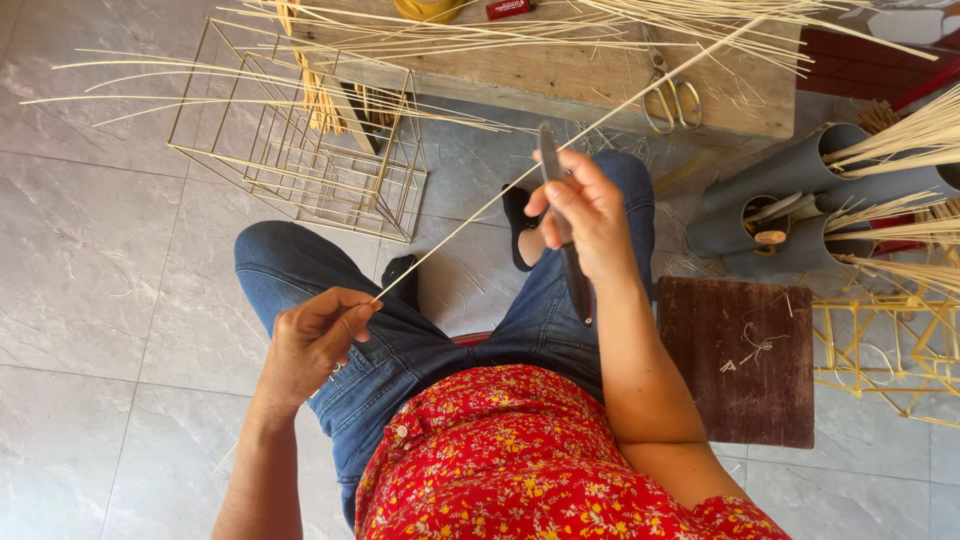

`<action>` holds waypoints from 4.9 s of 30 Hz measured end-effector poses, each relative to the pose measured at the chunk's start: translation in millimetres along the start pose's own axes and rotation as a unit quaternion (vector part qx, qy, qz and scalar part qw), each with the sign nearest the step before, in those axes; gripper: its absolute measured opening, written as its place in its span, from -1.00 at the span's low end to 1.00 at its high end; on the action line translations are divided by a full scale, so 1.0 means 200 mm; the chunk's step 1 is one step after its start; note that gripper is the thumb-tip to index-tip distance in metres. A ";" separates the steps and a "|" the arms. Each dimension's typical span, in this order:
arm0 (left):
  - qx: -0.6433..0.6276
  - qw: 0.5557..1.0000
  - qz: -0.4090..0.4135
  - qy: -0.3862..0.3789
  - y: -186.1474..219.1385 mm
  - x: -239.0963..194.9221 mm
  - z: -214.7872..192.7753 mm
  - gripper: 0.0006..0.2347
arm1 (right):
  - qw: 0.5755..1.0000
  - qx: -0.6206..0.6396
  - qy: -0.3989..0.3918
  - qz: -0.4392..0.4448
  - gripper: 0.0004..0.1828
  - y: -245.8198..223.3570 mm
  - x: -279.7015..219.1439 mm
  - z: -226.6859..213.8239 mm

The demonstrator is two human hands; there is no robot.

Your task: The person sits on a low stool and uses a knife to scrape and shape thin bamboo sticks. They repeatedly pick up sticks, scrape them along their length, and place them into a wire basket. The process is continuous and repetitive throughout the clip.

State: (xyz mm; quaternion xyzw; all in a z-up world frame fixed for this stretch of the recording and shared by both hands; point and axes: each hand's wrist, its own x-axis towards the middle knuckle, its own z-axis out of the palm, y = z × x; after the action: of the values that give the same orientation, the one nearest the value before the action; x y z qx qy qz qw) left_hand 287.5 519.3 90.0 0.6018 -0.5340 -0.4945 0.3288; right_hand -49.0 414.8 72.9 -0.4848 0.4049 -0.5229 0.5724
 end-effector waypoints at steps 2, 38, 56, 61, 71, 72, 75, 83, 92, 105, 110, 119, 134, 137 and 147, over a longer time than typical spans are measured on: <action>0.002 1.000 -0.014 -0.003 -0.02 -0.01 -0.02 -0.85 | 1.000 -0.003 0.016 -0.010 -0.66 -0.02 0.00 -0.05; -0.061 0.997 0.038 0.040 0.22 0.03 0.09 -0.86 | 0.983 -0.047 -0.171 -0.050 -0.23 -0.14 -0.22 0.06; -0.058 0.997 0.058 0.008 0.25 0.02 0.15 -0.85 | 0.986 -0.052 -0.127 -0.096 -0.37 -0.08 -0.20 0.12; -0.056 0.997 0.058 0.009 0.25 0.02 0.15 -0.85 | 0.986 -0.052 -0.127 -0.092 -0.41 -0.09 -0.20 0.12; -0.047 0.998 0.041 0.006 0.23 0.01 0.14 -0.85 | 0.990 -0.057 -0.009 -0.131 -0.42 -0.10 -0.17 0.00; -0.046 0.998 0.039 0.008 0.23 0.02 0.14 -0.85 | 0.989 -0.046 0.007 -0.141 -0.41 -0.10 -0.16 -0.04; -0.066 0.997 0.029 -0.001 0.21 0.03 0.14 -0.84 | 0.984 -0.020 0.062 -0.167 -0.40 -0.10 -0.15 -0.19; -0.085 0.996 0.024 -0.021 0.17 0.04 0.14 -0.84 | 0.960 0.041 0.237 -0.141 -0.31 -0.15 -0.17 -0.50; -0.087 0.996 0.022 -0.027 0.20 0.06 0.17 -0.84 | 0.998 0.016 -0.068 0.005 -0.23 -0.16 -0.20 -0.02; -0.134 0.983 -0.017 -0.125 0.12 0.01 0.05 -0.82 | 0.991 -0.005 -0.130 0.021 -0.56 -0.04 -0.16 0.23; -0.128 0.983 -0.035 -0.123 0.07 -0.01 0.00 -0.82 | 0.995 -0.050 -0.083 -0.007 -0.57 -0.01 -0.14 0.16; -0.103 0.984 -0.086 -0.117 0.01 -0.07 -0.11 -0.82 | 0.998 -0.048 -0.017 -0.043 -0.57 -0.01 -0.09 -0.01; -0.073 0.987 -0.101 -0.097 -0.05 -0.11 -0.20 -0.83 | 0.989 -0.057 0.115 -0.079 -0.58 -0.04 -0.08 -0.33; -0.070 0.988 -0.099 -0.099 -0.04 -0.11 -0.21 -0.83 | 0.985 -0.061 0.134 -0.091 -0.60 -0.05 -0.09 -0.39; -0.034 0.992 -0.084 -0.090 -0.03 -0.12 -0.24 -0.83 | 0.977 -0.045 0.171 -0.116 -0.59 -0.05 -0.11 -0.54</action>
State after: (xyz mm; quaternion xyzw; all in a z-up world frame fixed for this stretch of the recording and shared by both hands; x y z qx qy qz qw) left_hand 336.0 538.0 103.6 0.5862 -0.4919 -0.5902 0.2569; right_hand -158.7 422.3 60.7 -0.4576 0.4607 -0.6421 0.4074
